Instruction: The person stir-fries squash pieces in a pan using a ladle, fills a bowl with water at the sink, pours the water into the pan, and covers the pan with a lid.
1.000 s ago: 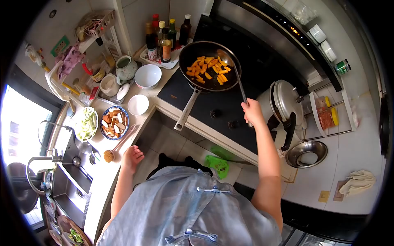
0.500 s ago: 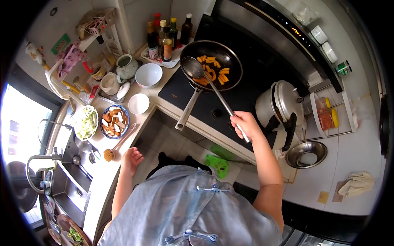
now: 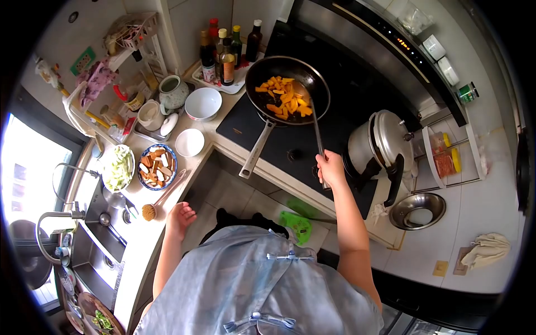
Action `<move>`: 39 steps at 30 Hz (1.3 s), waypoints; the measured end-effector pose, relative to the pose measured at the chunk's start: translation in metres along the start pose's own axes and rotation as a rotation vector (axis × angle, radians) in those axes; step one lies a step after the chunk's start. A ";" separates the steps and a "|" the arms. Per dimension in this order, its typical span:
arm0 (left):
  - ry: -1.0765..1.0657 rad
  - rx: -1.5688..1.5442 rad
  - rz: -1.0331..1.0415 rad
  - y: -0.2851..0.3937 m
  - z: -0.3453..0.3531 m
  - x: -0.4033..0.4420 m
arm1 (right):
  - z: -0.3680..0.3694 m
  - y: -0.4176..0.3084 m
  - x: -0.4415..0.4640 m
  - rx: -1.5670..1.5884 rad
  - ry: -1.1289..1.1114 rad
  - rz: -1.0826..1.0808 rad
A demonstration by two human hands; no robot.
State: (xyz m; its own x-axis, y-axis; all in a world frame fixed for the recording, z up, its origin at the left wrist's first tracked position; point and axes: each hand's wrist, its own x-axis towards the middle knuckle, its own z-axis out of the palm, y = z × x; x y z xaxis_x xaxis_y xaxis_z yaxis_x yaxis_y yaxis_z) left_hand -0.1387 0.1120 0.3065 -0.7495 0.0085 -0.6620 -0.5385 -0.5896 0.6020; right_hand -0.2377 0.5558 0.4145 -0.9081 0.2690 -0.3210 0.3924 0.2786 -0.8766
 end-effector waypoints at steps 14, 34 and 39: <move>-0.033 -0.018 -0.009 -0.005 -0.004 0.004 | 0.014 -0.024 0.073 0.125 -0.183 -0.035; -0.028 0.002 -0.028 0.003 0.009 0.013 | -0.088 -0.062 -0.051 -0.460 -0.202 0.053; -0.054 0.028 -0.018 0.005 0.012 0.014 | -0.061 -0.056 -0.032 -0.314 -0.171 0.012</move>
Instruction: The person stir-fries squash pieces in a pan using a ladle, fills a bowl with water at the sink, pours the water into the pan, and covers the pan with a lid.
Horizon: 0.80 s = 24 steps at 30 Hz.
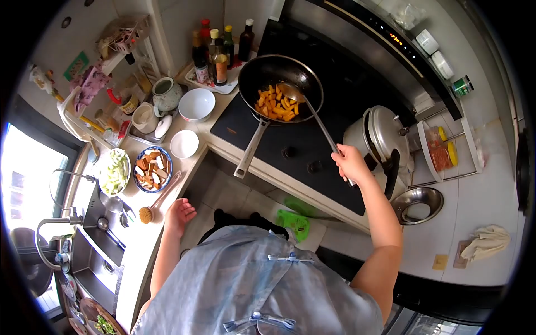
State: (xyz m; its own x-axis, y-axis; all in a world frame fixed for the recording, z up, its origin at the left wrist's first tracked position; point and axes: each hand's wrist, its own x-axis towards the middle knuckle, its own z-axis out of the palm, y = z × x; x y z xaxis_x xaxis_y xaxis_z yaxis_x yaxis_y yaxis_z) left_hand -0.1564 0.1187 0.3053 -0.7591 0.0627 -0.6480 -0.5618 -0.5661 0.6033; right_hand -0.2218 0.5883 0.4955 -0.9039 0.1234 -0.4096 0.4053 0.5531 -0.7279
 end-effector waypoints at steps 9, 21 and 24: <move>0.043 -0.016 -0.012 -0.004 -0.008 -0.002 | -0.004 -0.018 -0.009 0.124 -0.271 0.049; 0.064 -0.059 -0.002 -0.005 -0.028 0.000 | -0.061 -0.069 -0.047 -0.422 -0.194 0.052; 0.060 -0.048 -0.007 -0.005 -0.022 -0.005 | -0.054 -0.053 -0.022 -0.532 -0.125 0.032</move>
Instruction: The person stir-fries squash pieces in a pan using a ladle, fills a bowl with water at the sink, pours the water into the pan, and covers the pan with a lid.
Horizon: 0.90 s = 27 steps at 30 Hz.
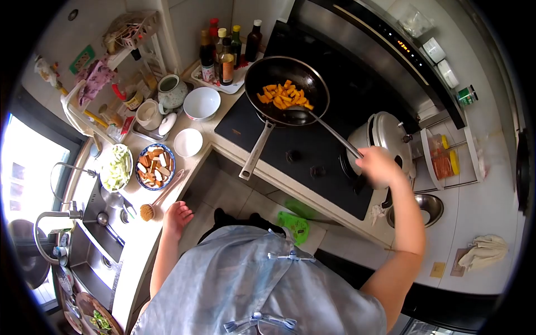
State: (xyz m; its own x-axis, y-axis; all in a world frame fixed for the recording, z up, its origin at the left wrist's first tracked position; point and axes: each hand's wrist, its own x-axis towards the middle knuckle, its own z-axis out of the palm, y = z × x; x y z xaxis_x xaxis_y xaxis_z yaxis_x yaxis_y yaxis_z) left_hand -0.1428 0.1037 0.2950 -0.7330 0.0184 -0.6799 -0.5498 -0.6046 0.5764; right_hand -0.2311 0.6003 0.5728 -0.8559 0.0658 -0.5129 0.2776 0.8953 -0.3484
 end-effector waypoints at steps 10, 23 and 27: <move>-0.014 0.006 0.010 -0.001 0.006 -0.002 | 0.092 0.010 0.115 0.450 0.477 -0.016; -0.003 0.002 -0.006 -0.007 0.005 -0.002 | 0.107 0.013 0.038 0.773 -0.032 -0.140; -0.018 0.031 -0.006 0.000 0.022 -0.004 | 0.125 0.015 0.062 0.832 0.041 -0.080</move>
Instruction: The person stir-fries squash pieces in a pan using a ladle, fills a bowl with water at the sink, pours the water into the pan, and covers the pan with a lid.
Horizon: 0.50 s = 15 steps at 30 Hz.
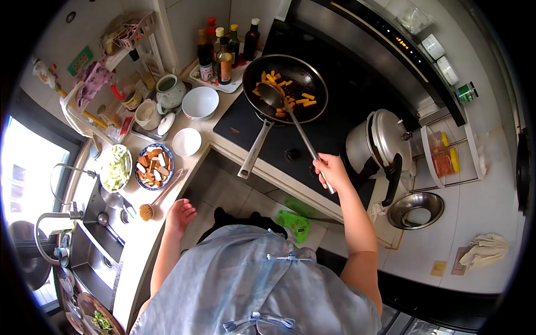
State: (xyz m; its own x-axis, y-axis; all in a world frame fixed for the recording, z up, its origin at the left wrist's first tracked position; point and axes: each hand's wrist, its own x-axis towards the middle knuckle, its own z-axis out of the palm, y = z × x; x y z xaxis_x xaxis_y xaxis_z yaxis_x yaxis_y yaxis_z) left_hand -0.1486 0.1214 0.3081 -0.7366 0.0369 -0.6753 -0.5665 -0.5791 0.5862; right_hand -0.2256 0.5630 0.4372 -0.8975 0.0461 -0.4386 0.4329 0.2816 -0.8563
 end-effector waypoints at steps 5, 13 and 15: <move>-0.003 -0.026 0.017 0.000 -0.002 0.002 | 0.001 0.008 0.029 0.018 0.251 -0.084; 0.024 -0.027 0.034 -0.011 -0.016 -0.006 | 0.019 0.015 0.031 -0.154 0.429 -0.091; 0.019 -0.040 0.036 -0.012 -0.017 -0.007 | 0.012 0.019 0.027 -0.022 0.305 -0.052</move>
State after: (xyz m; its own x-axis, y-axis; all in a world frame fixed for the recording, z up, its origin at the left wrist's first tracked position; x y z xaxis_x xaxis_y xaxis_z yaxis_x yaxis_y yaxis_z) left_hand -0.1302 0.1143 0.2987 -0.7488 0.0005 -0.6628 -0.5244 -0.6120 0.5920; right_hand -0.2405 0.5585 0.4062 -0.9037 0.3154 -0.2896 0.3868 0.3116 -0.8679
